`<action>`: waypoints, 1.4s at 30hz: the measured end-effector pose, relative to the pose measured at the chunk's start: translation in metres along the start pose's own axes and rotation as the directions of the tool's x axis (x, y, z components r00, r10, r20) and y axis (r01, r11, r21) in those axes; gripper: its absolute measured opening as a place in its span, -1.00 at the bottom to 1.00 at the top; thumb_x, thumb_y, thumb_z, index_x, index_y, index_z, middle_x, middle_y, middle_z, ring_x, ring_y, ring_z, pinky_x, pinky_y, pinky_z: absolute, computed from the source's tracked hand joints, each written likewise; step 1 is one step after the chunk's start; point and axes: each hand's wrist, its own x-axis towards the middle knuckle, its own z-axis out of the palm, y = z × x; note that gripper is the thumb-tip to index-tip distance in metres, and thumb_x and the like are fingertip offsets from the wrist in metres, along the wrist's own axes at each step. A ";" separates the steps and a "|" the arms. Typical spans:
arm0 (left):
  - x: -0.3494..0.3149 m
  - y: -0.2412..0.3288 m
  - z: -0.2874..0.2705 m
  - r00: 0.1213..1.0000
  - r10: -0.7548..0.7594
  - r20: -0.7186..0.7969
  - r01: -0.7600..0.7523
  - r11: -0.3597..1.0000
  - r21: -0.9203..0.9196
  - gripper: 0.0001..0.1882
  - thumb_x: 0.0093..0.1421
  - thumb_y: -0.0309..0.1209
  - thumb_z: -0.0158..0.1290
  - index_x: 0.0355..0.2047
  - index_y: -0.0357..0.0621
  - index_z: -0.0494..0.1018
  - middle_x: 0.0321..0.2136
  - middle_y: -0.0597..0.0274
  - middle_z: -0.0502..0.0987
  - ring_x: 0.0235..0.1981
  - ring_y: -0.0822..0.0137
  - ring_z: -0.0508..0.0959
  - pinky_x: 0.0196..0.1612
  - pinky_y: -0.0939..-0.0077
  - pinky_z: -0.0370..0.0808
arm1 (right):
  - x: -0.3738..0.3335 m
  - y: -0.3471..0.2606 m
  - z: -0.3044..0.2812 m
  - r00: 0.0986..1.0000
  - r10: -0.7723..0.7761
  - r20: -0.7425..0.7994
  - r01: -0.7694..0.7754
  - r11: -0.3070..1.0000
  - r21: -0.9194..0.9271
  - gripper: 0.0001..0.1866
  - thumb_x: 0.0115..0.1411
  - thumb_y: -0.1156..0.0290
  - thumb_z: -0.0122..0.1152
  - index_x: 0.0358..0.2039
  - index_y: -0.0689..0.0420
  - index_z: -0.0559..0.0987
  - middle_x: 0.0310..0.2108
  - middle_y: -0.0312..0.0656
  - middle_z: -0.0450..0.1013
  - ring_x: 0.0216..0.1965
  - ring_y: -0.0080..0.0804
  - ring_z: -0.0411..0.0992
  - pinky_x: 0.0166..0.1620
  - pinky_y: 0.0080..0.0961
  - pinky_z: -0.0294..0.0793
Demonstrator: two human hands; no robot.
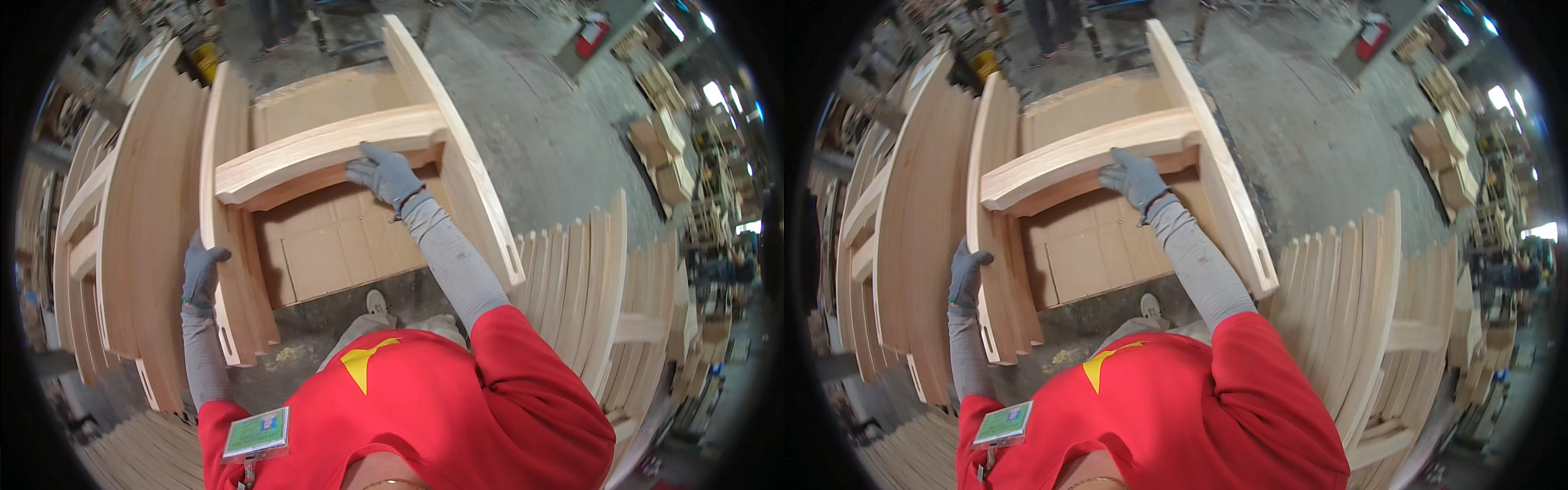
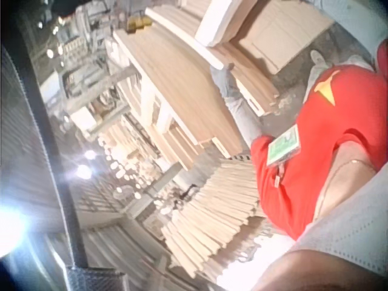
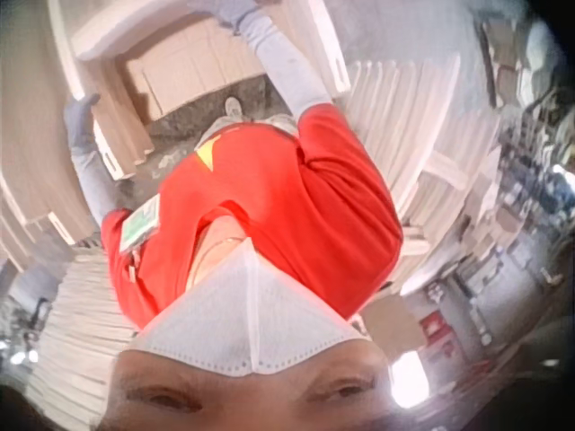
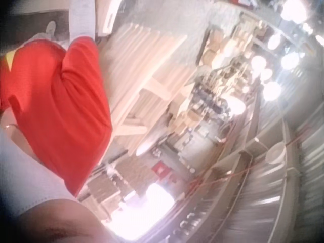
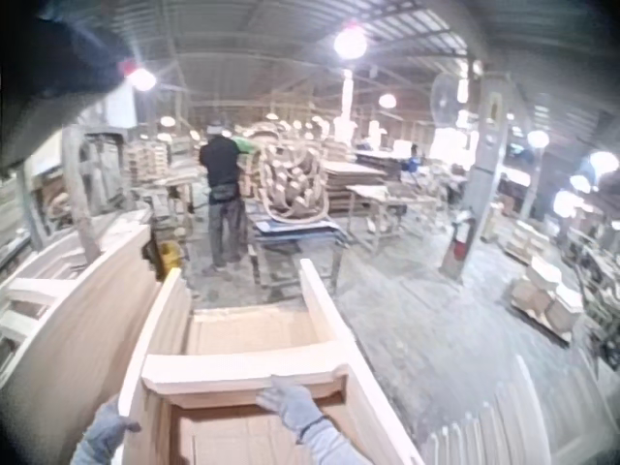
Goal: The person applies a white finish to wooden chair frames using a brush and a small container of paint. They repeatedly dip the brush, coat edges and surfaces, and stack the finished frames on a nearby pile.
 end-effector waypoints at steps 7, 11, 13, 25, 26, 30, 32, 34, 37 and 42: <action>0.004 -0.011 0.006 0.996 -0.067 0.053 0.071 0.994 -0.077 -0.46 -0.16 -0.50 -0.05 -0.06 -0.32 0.32 -0.27 0.18 0.44 -0.26 0.34 0.42 -0.14 0.51 0.35 | -0.159 -0.021 -0.007 0.731 -0.573 0.370 0.315 -0.197 -0.928 -0.32 -0.01 0.17 0.25 0.05 0.30 0.29 0.11 0.15 0.19 0.07 0.06 0.25 0.16 -0.18 0.18; 0.003 -0.006 -0.004 0.988 -0.095 0.119 0.094 0.995 0.014 -0.41 -0.10 -0.40 0.00 0.01 -0.33 0.28 -0.13 0.10 0.37 -0.11 0.24 0.36 -0.03 0.40 0.28 | -0.243 -0.054 -0.090 0.666 -0.746 0.031 -0.296 -0.302 -0.906 -0.20 -0.04 0.10 0.20 0.16 0.24 0.19 0.11 0.16 0.21 0.16 0.06 0.17 0.19 -0.25 0.13; -0.010 -0.002 0.003 0.992 -0.089 0.094 0.084 0.995 0.055 -0.37 -0.02 -0.37 -0.01 0.09 -0.34 0.21 -0.09 0.05 0.35 -0.09 0.19 0.36 -0.01 0.38 0.29 | -0.280 -0.074 -0.086 0.914 -0.215 -0.344 -0.318 0.146 -0.937 -0.21 -0.01 0.08 0.17 0.15 0.26 0.20 -0.01 0.14 0.35 0.06 -0.02 0.31 0.13 -0.31 0.25; 0.008 0.071 0.165 0.947 0.291 -0.133 -0.118 0.703 0.701 -0.22 0.12 -0.08 0.05 0.19 -0.34 0.07 0.14 -0.14 0.20 0.13 0.01 0.26 0.15 0.30 0.23 | -0.610 -0.113 -0.262 0.445 -0.842 0.306 -0.351 -0.478 -0.805 -0.80 0.06 0.40 0.21 -0.30 0.20 0.57 -0.12 -0.14 0.46 -0.06 -0.33 0.40 0.00 -0.45 0.40; 0.005 0.078 0.181 0.897 0.435 -0.085 -0.262 0.675 0.690 -0.25 0.13 -0.12 0.03 0.19 -0.33 0.07 0.14 -0.12 0.20 0.12 0.01 0.26 0.15 0.30 0.23 | -0.632 -0.113 -0.289 0.377 -0.902 0.208 -0.512 -0.391 -0.765 -0.75 0.05 0.38 0.23 -0.24 0.17 0.55 -0.12 -0.13 0.46 -0.05 -0.31 0.40 0.00 -0.41 0.39; -0.027 0.119 0.260 0.787 0.616 0.038 -0.553 0.678 0.484 -0.26 0.16 -0.12 0.02 0.23 -0.24 0.04 0.21 -0.05 0.09 0.17 0.01 0.17 0.20 0.26 0.18 | -0.630 -0.135 -0.356 -0.092 -0.430 -0.898 0.526 0.745 -0.410 -0.52 0.03 0.30 0.29 -0.03 0.15 0.43 -0.15 -0.12 0.44 -0.09 -0.20 0.40 -0.03 -0.26 0.39; -0.062 0.160 0.296 0.794 0.605 0.061 -0.573 0.711 0.408 -0.29 0.17 -0.18 0.03 0.23 -0.22 0.04 0.22 0.00 0.08 0.17 0.04 0.17 0.20 0.26 0.17 | -0.629 -0.136 -0.390 -0.042 -0.307 -0.951 0.692 0.678 -0.249 -0.43 0.01 0.27 0.32 0.01 0.18 0.37 -0.15 -0.11 0.43 -0.12 -0.17 0.40 -0.08 -0.21 0.39; -0.092 0.182 0.301 0.826 0.563 0.027 -0.542 0.780 0.312 -0.32 0.18 -0.25 0.02 0.24 -0.17 0.03 0.22 0.05 0.09 0.17 0.08 0.18 0.20 0.27 0.16 | -0.613 -0.143 -0.418 0.076 -0.314 -0.946 0.778 0.613 -0.141 -0.37 -0.02 0.27 0.35 0.02 0.25 0.35 -0.15 -0.09 0.39 -0.12 -0.21 0.36 -0.11 -0.24 0.39; -0.115 0.190 0.300 0.774 0.631 0.043 -0.620 0.743 0.254 -0.36 0.19 -0.33 0.00 0.24 -0.17 0.04 0.22 0.06 0.10 0.17 0.09 0.19 0.20 0.28 0.15 | -0.613 -0.153 -0.458 0.027 -0.515 -0.857 0.835 0.483 -0.264 -0.36 -0.04 0.28 0.36 0.04 0.22 0.34 -0.10 -0.09 0.35 -0.05 -0.28 0.31 -0.04 -0.34 0.35; -0.195 0.184 0.317 0.752 0.659 0.031 -0.638 0.715 0.286 -0.37 0.18 -0.49 -0.03 0.23 -0.26 0.01 0.21 0.01 0.11 0.22 0.12 0.14 0.23 0.29 0.10 | -0.606 -0.155 -0.467 -0.042 -0.554 -0.831 0.843 0.427 -0.327 -0.38 -0.03 0.33 0.34 0.04 0.21 0.34 -0.10 -0.18 0.34 -0.06 -0.34 0.31 0.00 -0.44 0.32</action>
